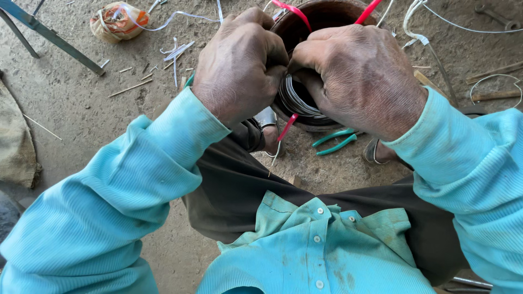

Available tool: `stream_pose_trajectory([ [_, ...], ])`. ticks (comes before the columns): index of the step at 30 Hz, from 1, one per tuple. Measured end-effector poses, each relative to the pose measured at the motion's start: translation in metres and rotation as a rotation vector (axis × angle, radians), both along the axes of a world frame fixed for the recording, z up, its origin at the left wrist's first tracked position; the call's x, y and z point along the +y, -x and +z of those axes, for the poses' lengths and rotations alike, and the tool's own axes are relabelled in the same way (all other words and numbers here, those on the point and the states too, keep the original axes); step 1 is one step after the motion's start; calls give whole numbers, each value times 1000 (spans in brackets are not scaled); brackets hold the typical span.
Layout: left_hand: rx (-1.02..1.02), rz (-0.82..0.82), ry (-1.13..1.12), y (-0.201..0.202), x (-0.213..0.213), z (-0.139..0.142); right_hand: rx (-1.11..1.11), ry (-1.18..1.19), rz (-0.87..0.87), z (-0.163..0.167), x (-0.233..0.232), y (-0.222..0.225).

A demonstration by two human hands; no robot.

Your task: The person sits on the ground with a bucket of wire between their legs. They use shears to cut a length of wire, then twist and bend the wire ends together by hand, working the twisted wire inside the bucket.

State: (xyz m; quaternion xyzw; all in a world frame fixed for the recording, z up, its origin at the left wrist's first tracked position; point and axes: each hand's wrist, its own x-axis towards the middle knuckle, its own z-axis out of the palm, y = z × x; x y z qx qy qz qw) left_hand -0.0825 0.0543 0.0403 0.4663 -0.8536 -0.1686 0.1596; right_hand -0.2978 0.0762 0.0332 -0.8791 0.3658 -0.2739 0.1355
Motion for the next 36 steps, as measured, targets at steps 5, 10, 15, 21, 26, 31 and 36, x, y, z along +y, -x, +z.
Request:
stream_pose_trajectory([
  [5, 87, -33, -121, -2, -2, -8, -21, -8, -37, -3, 1, 1],
  [10, 134, -106, -206, -2, -2, -7, -3, -21, -64, -4, 1, 2],
  [15, -7, 12, -175, 3, -2, -5, 2, -11, -37, -5, -1, 1],
  [21, -21, 18, 34, 6, 7, -6, -13, -33, -39, -8, 0, 3],
  [26, -40, 10, 56, 5, 9, -5, -22, -25, -44, -8, 0, 2],
  [31, -52, 8, 111, 3, 12, -2, -7, -44, -56, -8, 1, 3],
  [36, 14, 63, -65, -3, 11, -3, -15, -11, -35, -8, 2, 3],
])
